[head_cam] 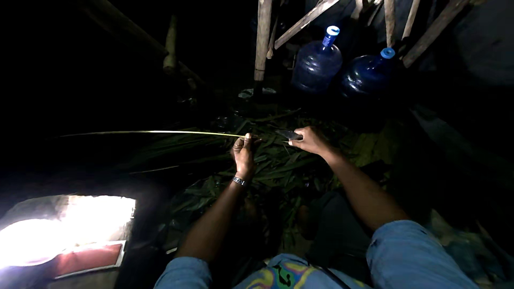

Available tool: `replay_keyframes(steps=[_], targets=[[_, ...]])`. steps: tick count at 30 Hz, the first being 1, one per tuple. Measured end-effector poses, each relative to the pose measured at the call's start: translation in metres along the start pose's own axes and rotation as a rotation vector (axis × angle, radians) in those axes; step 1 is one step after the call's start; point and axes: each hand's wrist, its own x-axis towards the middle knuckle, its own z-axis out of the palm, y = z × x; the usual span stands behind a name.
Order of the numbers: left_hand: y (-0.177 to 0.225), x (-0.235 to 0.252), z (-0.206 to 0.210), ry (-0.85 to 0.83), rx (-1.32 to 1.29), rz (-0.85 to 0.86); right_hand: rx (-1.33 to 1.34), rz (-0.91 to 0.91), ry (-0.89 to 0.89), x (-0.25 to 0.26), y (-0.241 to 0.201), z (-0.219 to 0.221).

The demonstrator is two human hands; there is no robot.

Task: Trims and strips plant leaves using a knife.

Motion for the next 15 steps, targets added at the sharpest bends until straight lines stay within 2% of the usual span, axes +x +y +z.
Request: replay_keyframes(steps=[5,9,13,15], targets=[[-0.006,-0.003,0.002,-0.051,0.017,0.009,0.095,-0.13,-0.077,-0.001,-0.002,0.014],[-0.006,-0.005,0.001,-0.112,0.065,0.031,0.076,-0.156,-0.075,-0.002,-0.012,0.021],[0.005,-0.003,-0.004,-0.258,0.158,0.075,0.139,-0.198,0.08,-0.01,-0.012,0.003],[0.007,-0.004,-0.005,-0.26,0.183,0.09,0.169,-0.179,0.203,-0.022,-0.009,-0.017]])
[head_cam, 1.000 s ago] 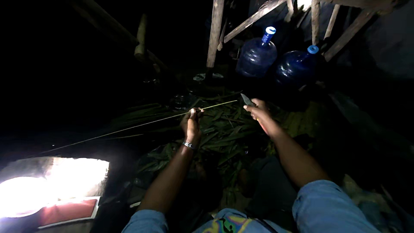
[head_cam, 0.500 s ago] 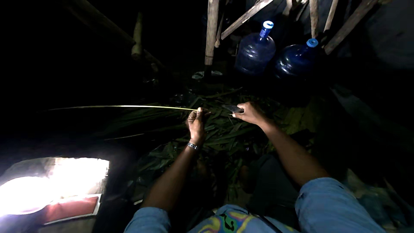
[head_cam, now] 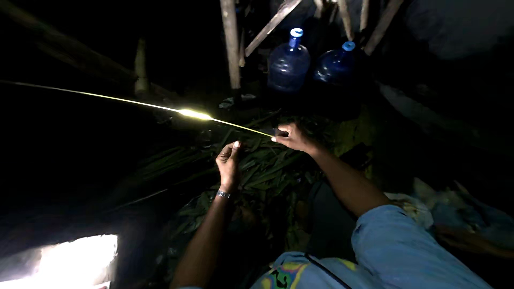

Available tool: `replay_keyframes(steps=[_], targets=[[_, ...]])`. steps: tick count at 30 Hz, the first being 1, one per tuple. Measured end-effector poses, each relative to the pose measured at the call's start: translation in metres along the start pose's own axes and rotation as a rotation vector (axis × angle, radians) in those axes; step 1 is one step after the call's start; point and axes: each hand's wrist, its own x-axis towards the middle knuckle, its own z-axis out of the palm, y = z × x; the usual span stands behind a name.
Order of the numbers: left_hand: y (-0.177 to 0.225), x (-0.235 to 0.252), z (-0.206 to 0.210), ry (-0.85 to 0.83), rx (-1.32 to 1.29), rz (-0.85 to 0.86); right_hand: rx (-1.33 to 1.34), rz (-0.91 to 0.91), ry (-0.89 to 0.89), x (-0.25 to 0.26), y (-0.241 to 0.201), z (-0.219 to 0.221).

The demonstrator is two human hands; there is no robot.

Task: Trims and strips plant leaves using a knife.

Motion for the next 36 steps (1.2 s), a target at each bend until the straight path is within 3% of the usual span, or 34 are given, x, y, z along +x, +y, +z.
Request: replay_keyframes(steps=[5,8,11,15,20,25,29,36], targets=[[0.006,0.0,0.002,0.103,0.084,-0.011,0.007,-0.034,0.571,-0.061,0.019,-0.063],[0.006,0.002,0.001,0.135,0.101,-0.056,-0.002,0.208,0.879,-0.13,0.039,-0.084],[-0.003,0.003,-0.002,0.153,0.113,-0.098,0.11,0.633,1.036,-0.209,0.067,-0.084],[-0.009,-0.001,0.001,0.163,0.18,-0.206,-0.003,1.062,1.002,-0.292,0.097,-0.06],[-0.014,-0.01,-0.001,0.114,0.28,-0.242,-0.086,1.307,0.933,-0.343,0.125,-0.028],[-0.005,-0.016,0.005,0.203,0.299,-0.313,-0.148,1.399,0.839,-0.357,0.134,-0.021],[-0.006,-0.02,0.001,0.214,0.336,-0.335,-0.126,1.456,0.796,-0.344,0.137,-0.042],[-0.01,-0.024,-0.007,0.19,0.353,-0.326,-0.142,1.356,0.801,-0.312,0.172,-0.094]])
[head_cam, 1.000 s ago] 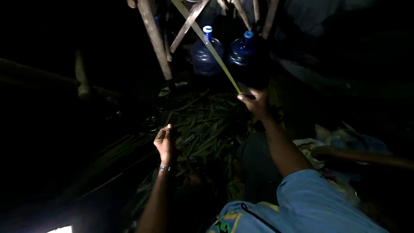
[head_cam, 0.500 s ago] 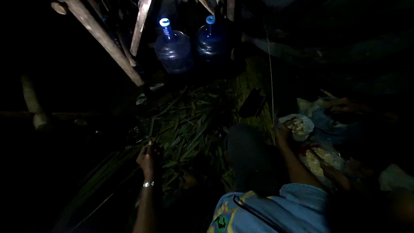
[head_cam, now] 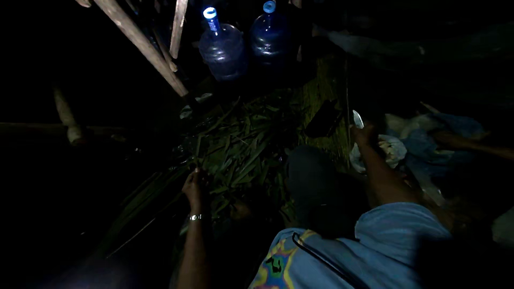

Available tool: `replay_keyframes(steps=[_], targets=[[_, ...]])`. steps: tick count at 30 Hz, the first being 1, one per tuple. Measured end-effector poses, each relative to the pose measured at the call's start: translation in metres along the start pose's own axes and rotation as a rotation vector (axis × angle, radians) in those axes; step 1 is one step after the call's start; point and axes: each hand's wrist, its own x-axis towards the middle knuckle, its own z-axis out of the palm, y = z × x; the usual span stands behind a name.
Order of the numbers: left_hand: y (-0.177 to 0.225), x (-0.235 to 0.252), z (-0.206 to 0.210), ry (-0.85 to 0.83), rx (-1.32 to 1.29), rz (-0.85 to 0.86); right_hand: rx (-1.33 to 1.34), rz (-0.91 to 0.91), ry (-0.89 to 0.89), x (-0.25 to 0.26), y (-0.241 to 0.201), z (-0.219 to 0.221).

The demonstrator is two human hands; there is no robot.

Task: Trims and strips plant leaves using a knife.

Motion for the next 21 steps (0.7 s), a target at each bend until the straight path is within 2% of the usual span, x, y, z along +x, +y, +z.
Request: replay_keyframes(steps=[2,5,11,14,17,18,20,21], targets=[[0.006,-0.006,0.005,0.047,-0.021,-0.012,0.053,-0.063,-0.032,-0.006,-0.028,-0.004],[0.002,0.001,-0.002,0.067,-0.149,-0.034,0.197,-0.277,-0.105,-0.03,-0.062,-0.001],[0.018,0.035,-0.038,0.197,-0.437,-0.05,0.118,-0.692,-0.256,-0.104,-0.154,-0.001],[0.028,0.047,-0.061,0.271,-0.39,-0.097,0.15,-0.927,-0.306,-0.145,-0.21,-0.001],[0.028,0.05,-0.08,0.324,-0.272,-0.055,0.228,-1.163,-0.417,-0.185,-0.261,0.004],[0.043,0.038,-0.076,0.364,-0.192,-0.085,0.27,-1.269,-0.445,-0.197,-0.274,0.008],[0.09,0.007,-0.053,0.486,-0.021,-0.37,0.332,-1.415,-0.531,-0.219,-0.294,0.022],[0.092,0.005,-0.054,0.52,0.027,-0.474,0.342,-1.46,-0.567,-0.229,-0.299,0.031]])
